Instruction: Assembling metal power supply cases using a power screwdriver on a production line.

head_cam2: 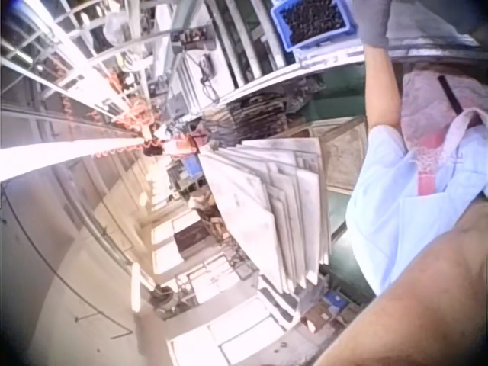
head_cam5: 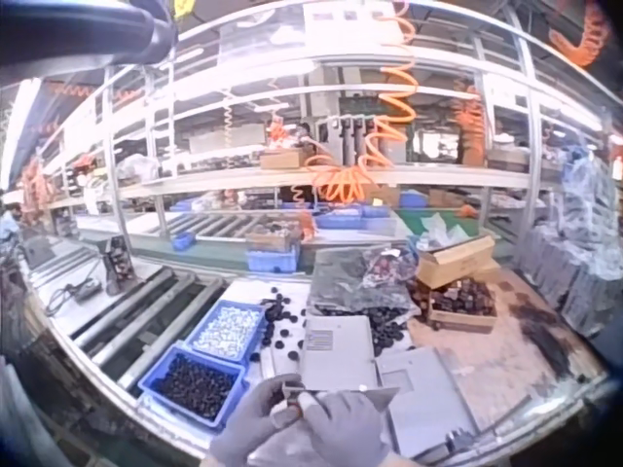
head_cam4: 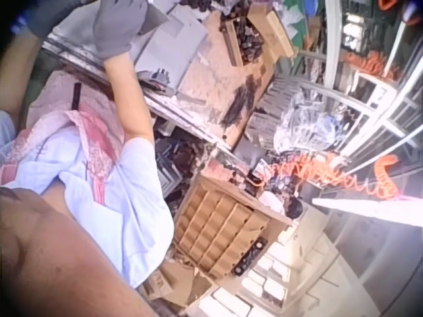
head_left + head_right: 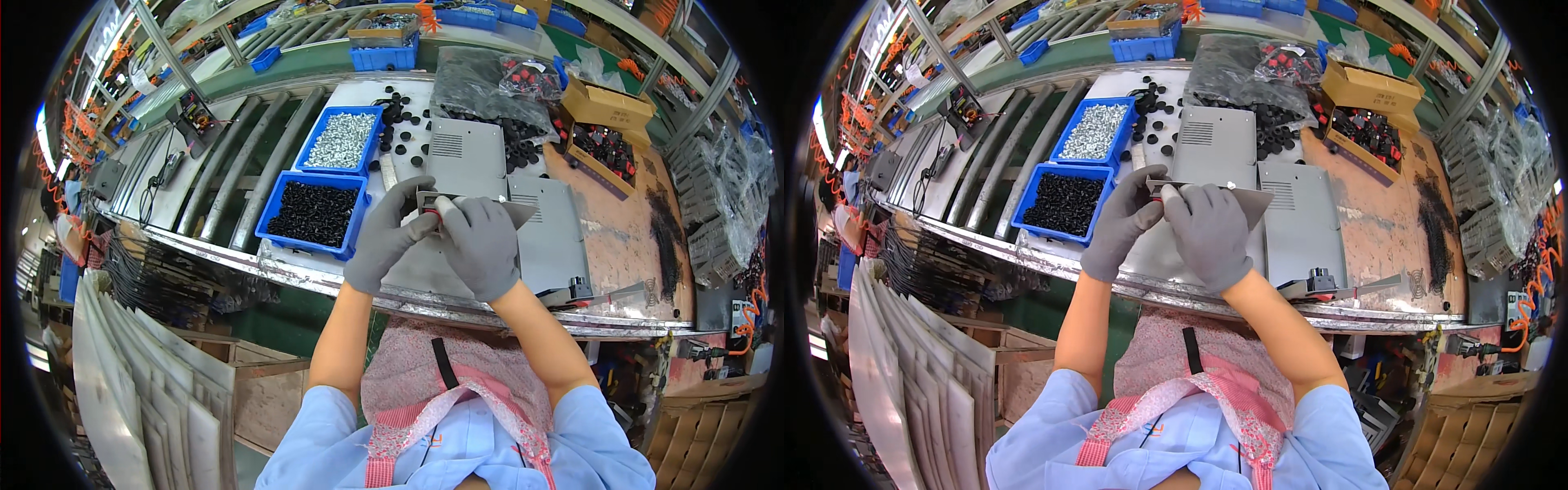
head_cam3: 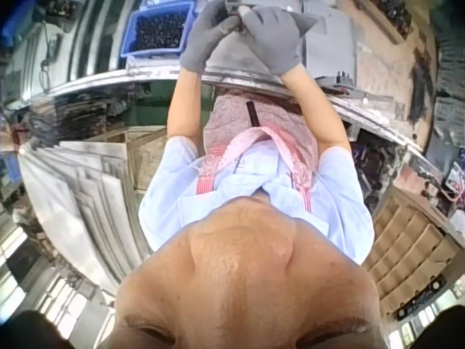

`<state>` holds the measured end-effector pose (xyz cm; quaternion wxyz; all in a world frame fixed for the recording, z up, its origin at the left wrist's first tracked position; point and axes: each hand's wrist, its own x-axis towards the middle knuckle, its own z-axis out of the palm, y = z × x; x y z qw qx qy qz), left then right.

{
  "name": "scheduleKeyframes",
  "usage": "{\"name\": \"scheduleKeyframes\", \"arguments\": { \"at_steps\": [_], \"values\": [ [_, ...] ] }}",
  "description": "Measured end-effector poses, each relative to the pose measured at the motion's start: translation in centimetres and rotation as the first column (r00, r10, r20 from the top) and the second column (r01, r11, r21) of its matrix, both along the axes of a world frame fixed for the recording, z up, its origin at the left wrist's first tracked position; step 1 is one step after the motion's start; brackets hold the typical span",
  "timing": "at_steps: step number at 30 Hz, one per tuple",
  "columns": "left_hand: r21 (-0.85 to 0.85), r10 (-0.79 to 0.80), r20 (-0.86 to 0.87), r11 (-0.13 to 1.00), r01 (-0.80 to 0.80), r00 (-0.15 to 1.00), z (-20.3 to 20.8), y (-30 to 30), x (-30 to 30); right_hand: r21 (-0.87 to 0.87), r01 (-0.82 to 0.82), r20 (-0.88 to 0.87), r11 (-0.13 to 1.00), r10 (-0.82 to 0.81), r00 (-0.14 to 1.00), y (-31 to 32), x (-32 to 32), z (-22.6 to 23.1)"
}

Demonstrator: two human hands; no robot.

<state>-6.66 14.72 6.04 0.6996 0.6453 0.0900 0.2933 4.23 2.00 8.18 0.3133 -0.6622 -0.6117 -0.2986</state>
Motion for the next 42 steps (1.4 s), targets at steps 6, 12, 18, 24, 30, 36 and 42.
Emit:
{"name": "scheduleKeyframes", "arguments": {
  "at_steps": [6, 12, 18, 24, 30, 36, 42],
  "values": [
    [0.004, -0.035, -0.001, 0.999, 0.035, 0.999, -0.4, 0.6, 0.3, -0.034, 0.095, 0.056, 0.995, -0.093, 0.994, -0.9, -0.4, 1.8],
    [-0.115, -0.130, 0.047, 0.984, 0.135, 0.990, 0.9, 0.5, 0.6, -0.052, 0.112, -0.016, 0.992, -0.113, 0.993, -0.7, 0.2, 1.3],
    [-0.029, -0.015, 0.149, 0.999, 0.020, 0.989, 0.0, 0.0, 1.2, -0.013, 0.105, -0.143, 0.994, -0.105, 0.984, -1.0, -0.1, 1.7],
    [-0.075, 0.015, 0.108, 0.997, -0.007, 0.994, -0.2, -0.5, 2.1, 0.001, 0.154, -0.156, 0.988, -0.152, 0.976, -0.1, 1.0, 1.1],
    [-0.003, 0.041, 0.072, 0.999, -0.041, 0.997, 0.0, -0.7, 2.2, 0.020, 0.205, -0.257, 0.978, -0.194, 0.947, 0.8, 0.5, 1.1],
    [0.094, 0.116, 0.062, 0.988, -0.121, 0.991, -0.5, -1.1, 2.8, 0.074, 0.207, -0.247, 0.976, -0.183, 0.952, 1.0, 1.0, 0.8],
    [0.073, 0.128, 0.199, 0.987, -0.145, 0.972, -1.3, -1.4, 2.2, 0.083, 0.169, -0.119, 0.982, -0.158, 0.980, 0.4, 0.3, 0.5]
  ]
}}
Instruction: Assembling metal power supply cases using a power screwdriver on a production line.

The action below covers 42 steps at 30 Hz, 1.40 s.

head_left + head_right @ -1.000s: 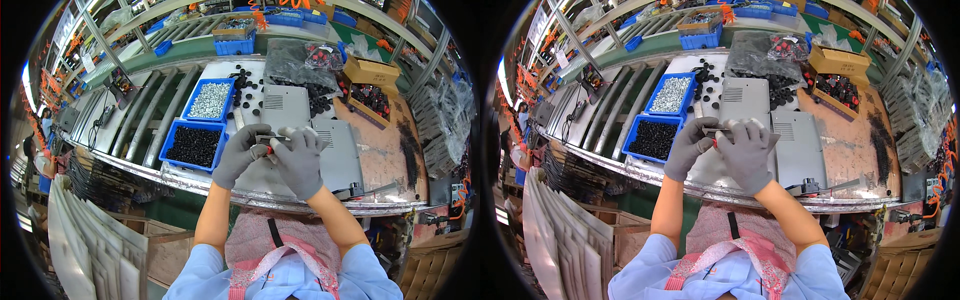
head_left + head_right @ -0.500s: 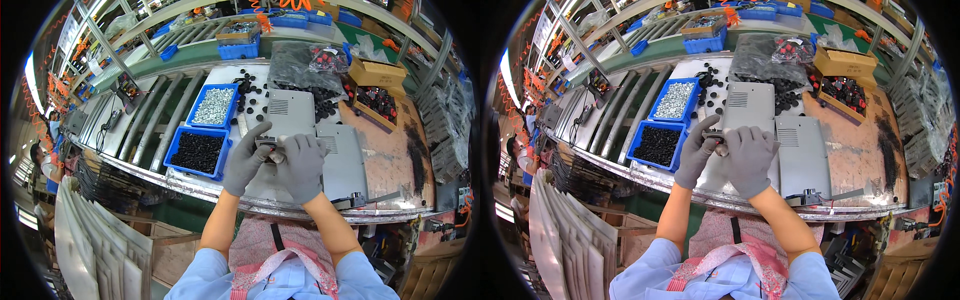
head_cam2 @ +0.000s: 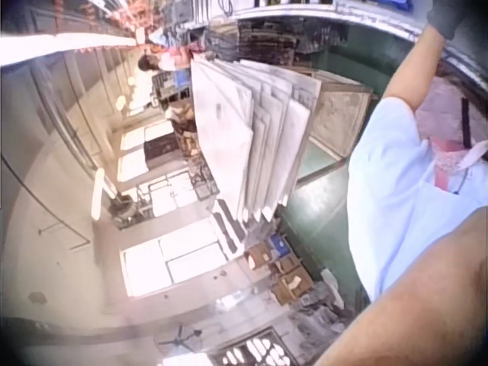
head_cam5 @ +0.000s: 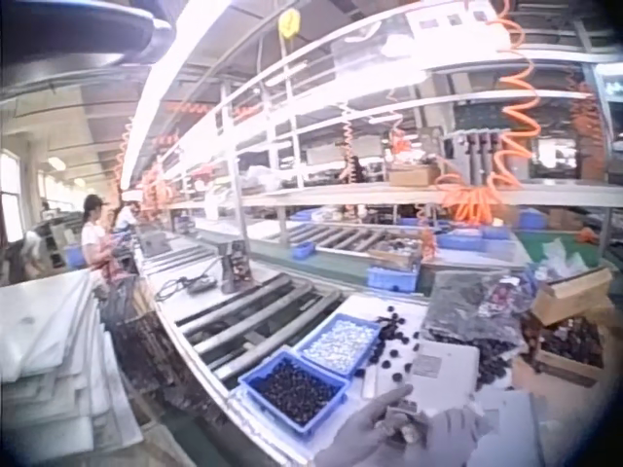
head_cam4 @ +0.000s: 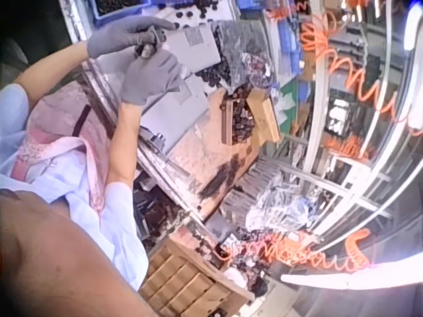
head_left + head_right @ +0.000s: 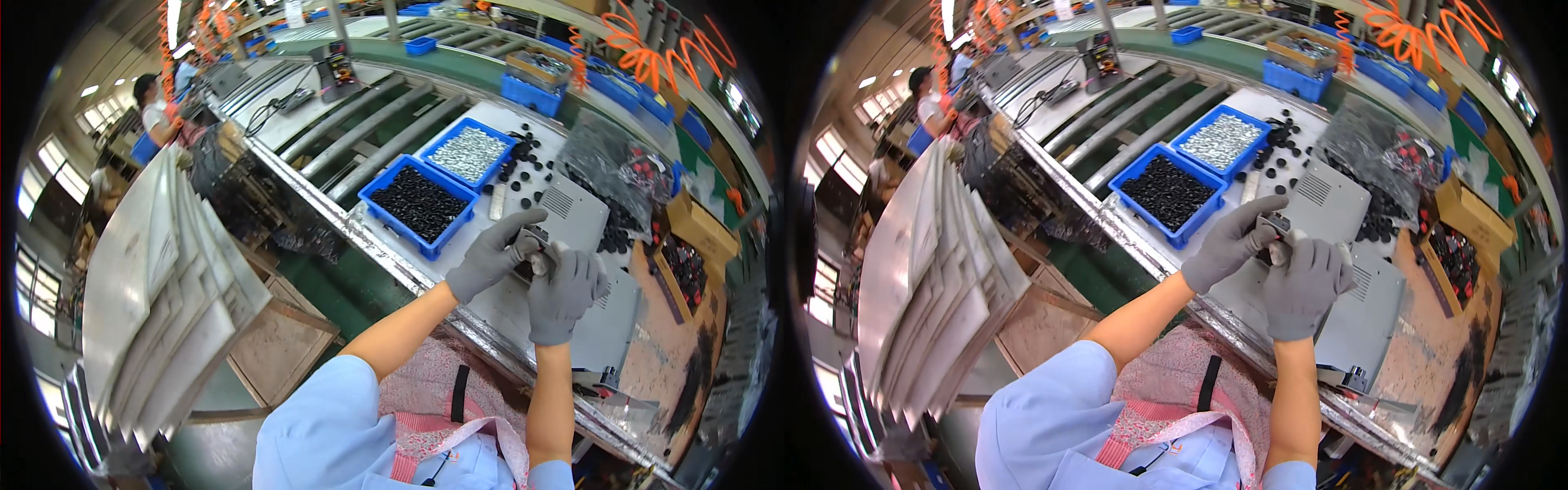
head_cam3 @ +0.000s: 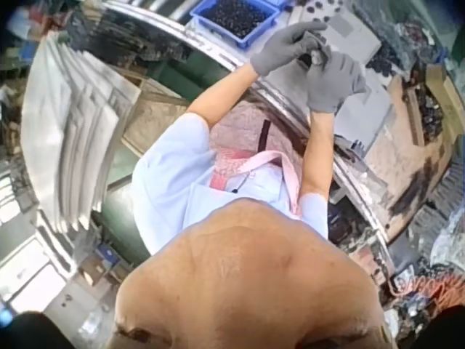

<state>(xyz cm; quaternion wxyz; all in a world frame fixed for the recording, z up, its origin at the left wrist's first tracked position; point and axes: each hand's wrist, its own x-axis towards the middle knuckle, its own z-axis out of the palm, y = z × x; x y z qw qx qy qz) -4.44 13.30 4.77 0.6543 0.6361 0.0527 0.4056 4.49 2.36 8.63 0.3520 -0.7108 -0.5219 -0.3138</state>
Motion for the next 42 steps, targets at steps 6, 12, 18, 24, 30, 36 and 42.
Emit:
{"name": "scheduleKeyframes", "arguments": {
  "at_steps": [6, 12, 18, 24, 30, 36, 42],
  "values": [
    [0.258, 0.486, -0.150, 0.860, -0.440, 0.861, 1.3, -0.8, -9.2, 0.079, -0.164, 0.043, 0.983, 0.161, 0.986, -3.8, -2.3, -1.1],
    [-0.171, 0.807, -0.188, 0.535, -0.828, 0.560, 5.7, -1.8, -21.9, -0.191, -0.590, -0.475, 0.785, 0.452, 0.755, -6.3, -2.7, -9.7],
    [-0.439, 0.928, -0.030, 0.322, -0.839, 0.372, 9.9, -5.4, -30.7, -0.203, -0.651, -0.412, 0.732, 0.539, 0.735, -7.4, -2.5, -10.7],
    [-0.600, 0.984, 0.037, 0.160, -0.784, 0.172, 13.1, -9.4, -32.5, -0.175, -0.685, -0.422, 0.707, 0.575, 0.701, -7.2, -1.7, -11.2],
    [-0.537, 0.985, -0.153, -0.010, -0.844, 0.085, 13.5, -9.7, -40.8, -0.160, -0.675, -0.410, 0.720, 0.573, 0.709, -7.3, -2.0, -11.1],
    [-0.480, 0.994, -0.097, -0.007, -0.877, 0.046, 14.3, -10.4, -40.4, -0.103, -0.680, -0.362, 0.726, 0.609, 0.706, -7.4, -2.4, -11.2],
    [-0.508, 0.953, -0.114, 0.188, -0.841, 0.282, 13.6, -11.1, -29.3, 0.110, -0.774, -0.802, 0.624, 0.516, 0.303, -5.6, -4.6, -7.6]
  ]
}}
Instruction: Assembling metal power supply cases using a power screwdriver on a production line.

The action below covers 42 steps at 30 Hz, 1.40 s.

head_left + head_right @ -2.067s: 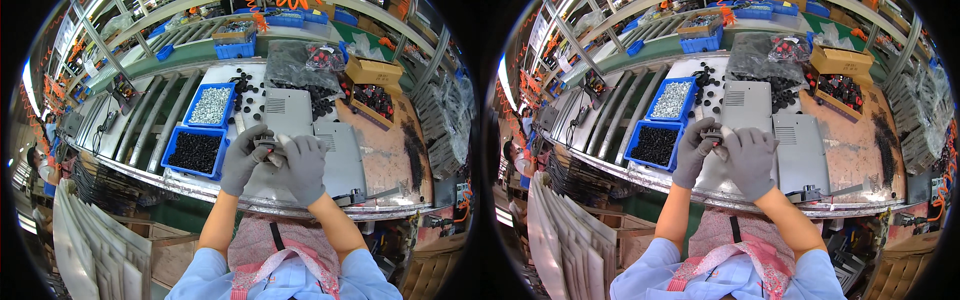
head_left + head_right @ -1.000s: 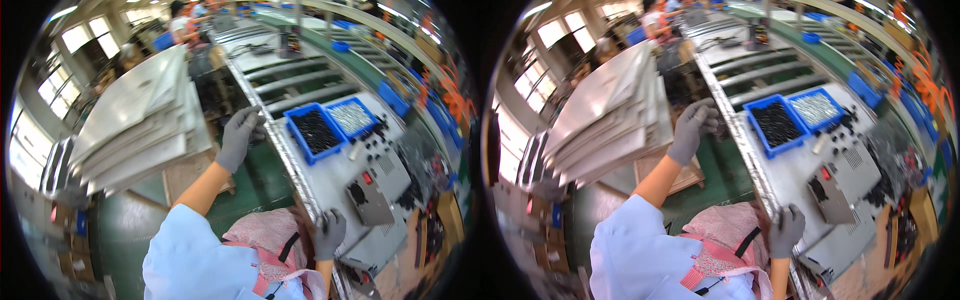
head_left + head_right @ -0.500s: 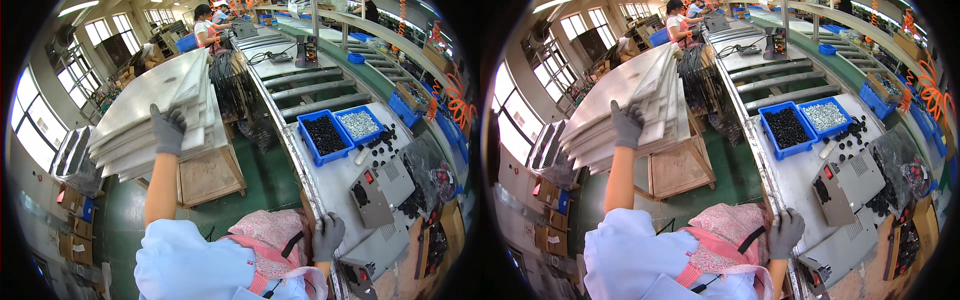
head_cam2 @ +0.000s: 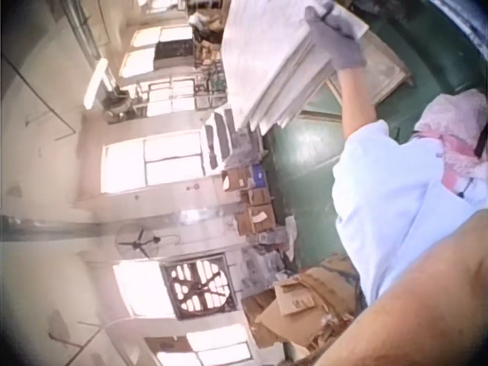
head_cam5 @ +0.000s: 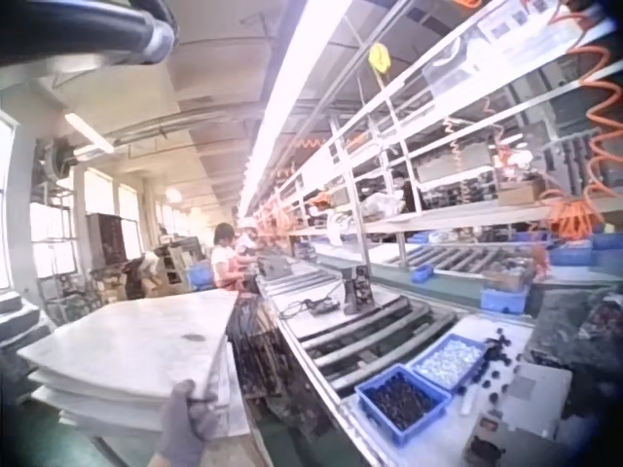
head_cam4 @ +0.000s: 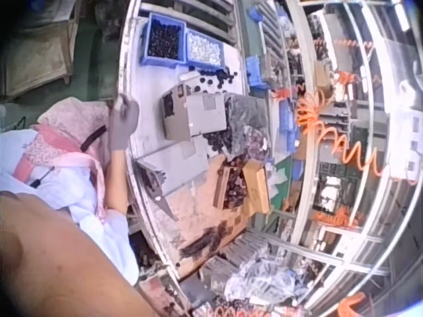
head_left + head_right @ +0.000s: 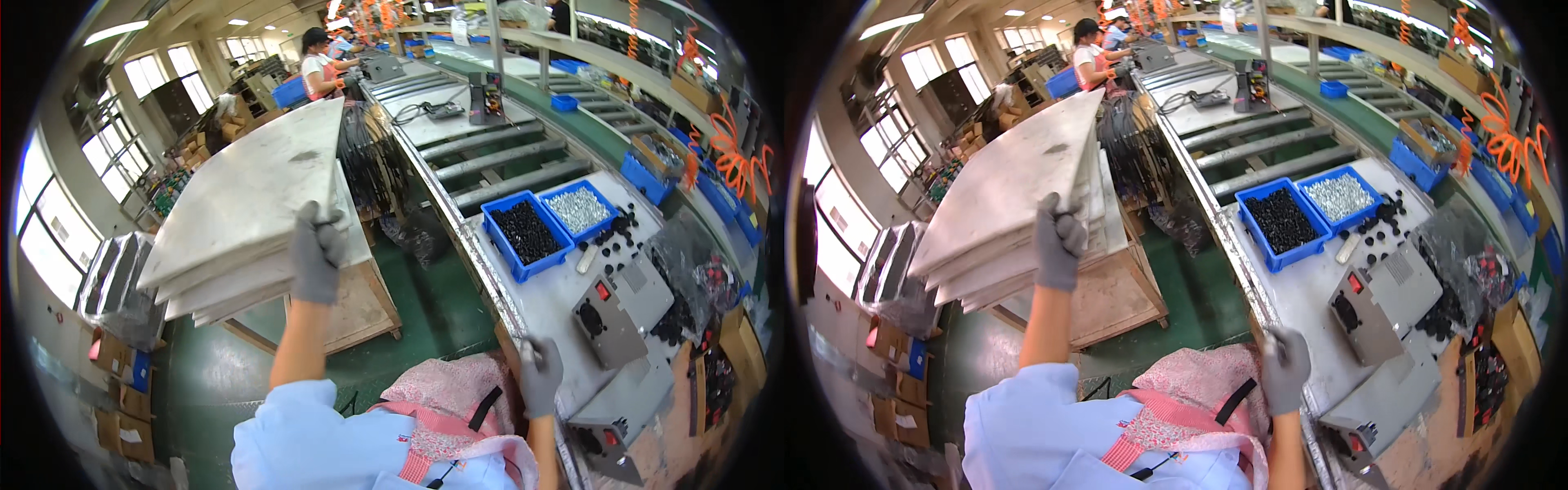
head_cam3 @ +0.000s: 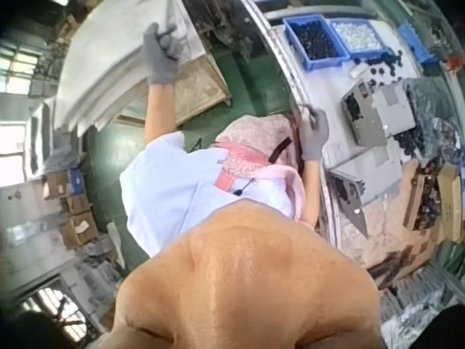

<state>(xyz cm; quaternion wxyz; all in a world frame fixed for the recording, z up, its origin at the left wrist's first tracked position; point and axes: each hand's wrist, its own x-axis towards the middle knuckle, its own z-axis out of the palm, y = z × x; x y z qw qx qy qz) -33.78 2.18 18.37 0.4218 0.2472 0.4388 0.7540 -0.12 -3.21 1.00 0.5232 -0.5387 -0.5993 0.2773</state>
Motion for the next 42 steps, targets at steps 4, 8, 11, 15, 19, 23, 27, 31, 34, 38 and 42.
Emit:
{"name": "scheduleKeyframes", "arguments": {
  "at_steps": [4, 8, 11, 15, 19, 23, 27, 31, 34, 38, 42],
  "values": [
    [-0.109, -0.386, -0.359, 0.922, 0.373, 0.850, -1.4, -3.2, 7.8, -0.031, -0.586, -0.625, 0.810, 0.441, 0.643, 3.1, -5.4, 9.6],
    [-0.201, -0.563, -0.652, 0.775, 0.600, 0.509, -0.1, -4.9, 9.0, 0.059, -0.780, -0.881, 0.622, 0.400, 0.252, 3.4, -6.7, 15.8],
    [-0.175, -0.576, -0.649, 0.749, 0.639, 0.498, -0.6, -3.3, 9.0, 0.021, -0.807, -0.972, 0.590, 0.201, 0.121, 2.7, -2.8, 16.1],
    [-0.119, -0.588, -0.520, 0.768, 0.629, 0.619, -2.1, 0.3, 9.4, -0.128, -0.662, -0.915, 0.738, 0.169, 0.366, -0.1, -0.5, 17.6],
    [-0.059, -0.591, -0.298, 0.795, 0.604, 0.749, -3.4, 4.2, 10.3, -0.147, -0.589, -0.928, 0.795, 0.094, 0.359, -1.0, 1.0, 16.5],
    [0.021, -0.598, -0.072, 0.799, 0.601, 0.798, -4.6, 7.9, 11.2, -0.154, -0.425, -0.908, 0.892, 0.042, 0.417, -1.5, 4.0, 13.5],
    [0.117, -0.624, 0.130, 0.782, 0.612, 0.771, -6.1, 11.5, 13.2, -0.027, -0.380, -0.969, 0.925, 0.069, 0.238, -2.0, 8.2, 9.5],
    [0.218, -0.622, 0.300, 0.783, 0.583, 0.723, -7.6, 13.6, 13.7, -0.065, -0.111, -0.968, 0.992, -0.036, 0.247, -2.7, 6.5, 12.0],
    [0.295, -0.649, 0.409, 0.759, 0.581, 0.641, -8.7, 16.0, 16.0, 0.066, -0.088, -0.914, 0.994, 0.096, 0.393, -2.7, 6.9, 12.4],
    [0.376, -0.654, 0.497, 0.754, 0.538, 0.570, -9.0, 18.1, 16.8, 0.057, -0.104, -0.846, 0.993, 0.104, 0.523, -1.2, 8.3, 10.8],
    [0.433, -0.664, 0.554, 0.745, 0.508, 0.502, -9.7, 20.1, 17.6, 0.024, -0.077, -0.873, 0.997, 0.058, 0.484, 0.8, 5.7, 13.0]
  ]
}}
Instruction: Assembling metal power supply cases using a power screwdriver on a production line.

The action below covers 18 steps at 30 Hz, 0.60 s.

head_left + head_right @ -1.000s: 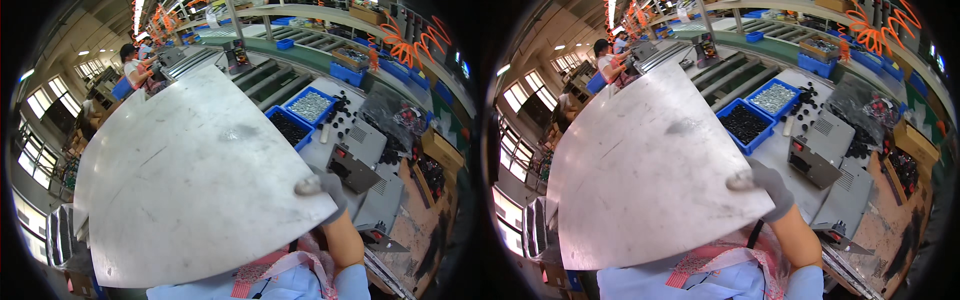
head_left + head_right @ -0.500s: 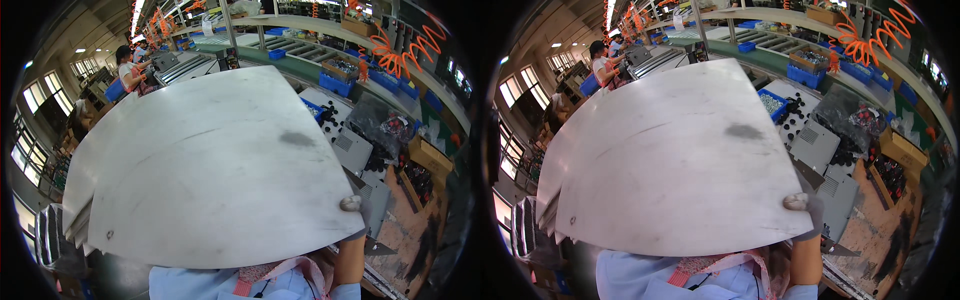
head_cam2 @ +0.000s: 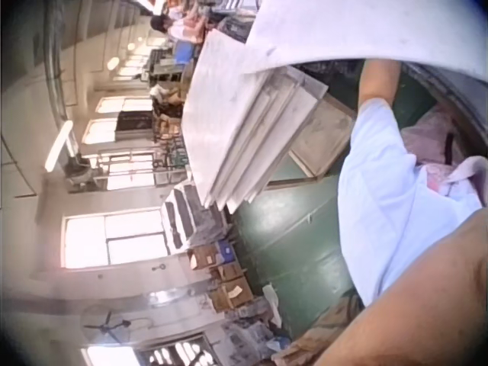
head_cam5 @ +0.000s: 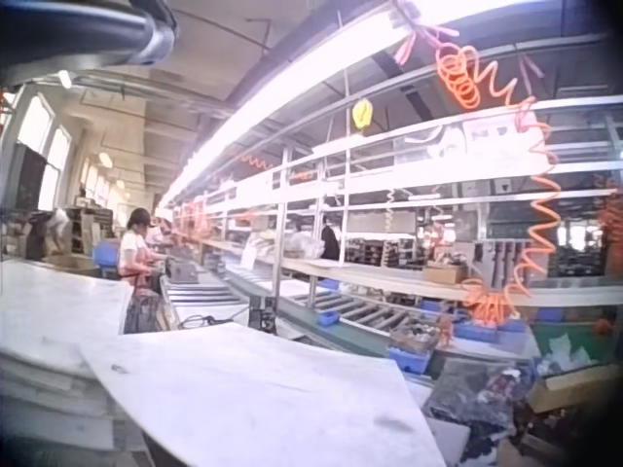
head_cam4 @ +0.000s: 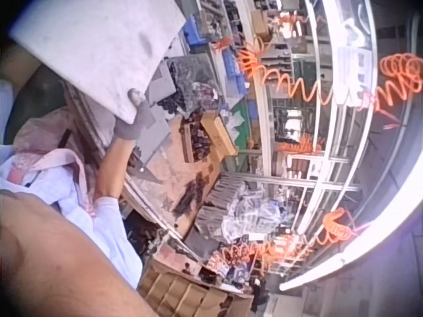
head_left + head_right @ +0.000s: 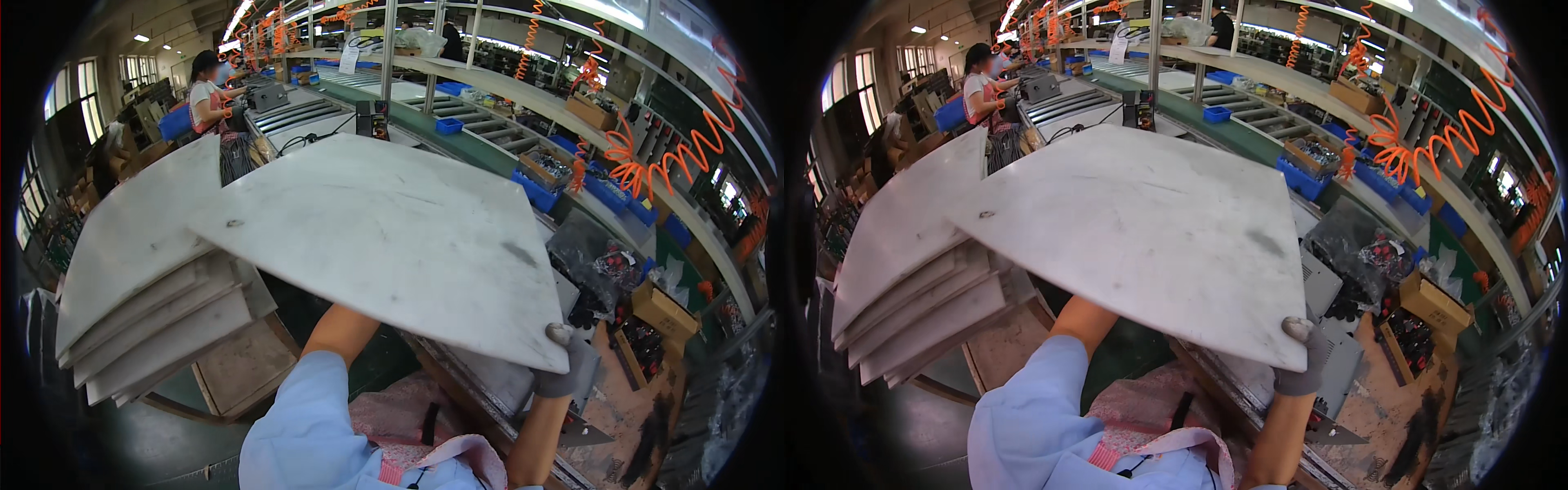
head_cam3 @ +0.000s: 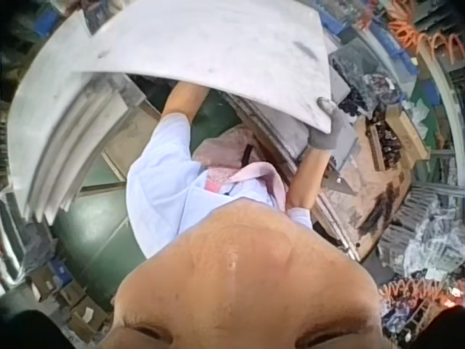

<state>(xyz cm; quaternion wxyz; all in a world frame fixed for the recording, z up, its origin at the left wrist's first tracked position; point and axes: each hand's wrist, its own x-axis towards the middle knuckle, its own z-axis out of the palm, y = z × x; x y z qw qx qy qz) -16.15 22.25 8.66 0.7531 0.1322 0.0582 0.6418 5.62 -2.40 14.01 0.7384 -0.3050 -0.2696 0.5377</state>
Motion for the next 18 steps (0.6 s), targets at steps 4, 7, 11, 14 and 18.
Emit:
{"name": "scheduleKeyframes", "arguments": {
  "at_steps": [4, 7, 11, 14, 18],
  "values": [
    [0.009, 0.008, 0.048, 1.000, -0.008, 0.999, -0.7, 1.5, -0.6, 0.041, -0.144, -0.019, 0.989, 0.145, 0.989, 3.4, -1.8, 0.1],
    [0.009, -0.005, 0.071, 1.000, 0.004, 0.997, -1.6, 2.3, -0.9, 0.028, -0.129, -0.074, 0.991, 0.130, 0.989, 6.5, -2.5, -1.7],
    [-0.006, 0.000, 0.054, 1.000, 0.001, 0.999, -4.7, 1.4, -3.3, -0.061, -0.061, 0.108, 0.996, 0.068, 0.992, 9.6, -4.6, -2.7],
    [-0.045, 0.009, 0.030, 0.999, -0.007, 1.000, -5.2, 0.6, -5.0, -0.014, -0.080, 0.150, 0.997, 0.081, 0.985, 11.5, -5.6, -4.0],
    [-0.152, 0.045, -0.040, 0.987, -0.050, 0.998, -4.5, 0.7, -5.7, -0.027, -0.105, 0.061, 0.994, 0.106, 0.993, 10.4, -6.9, -4.2]
  ]
}}
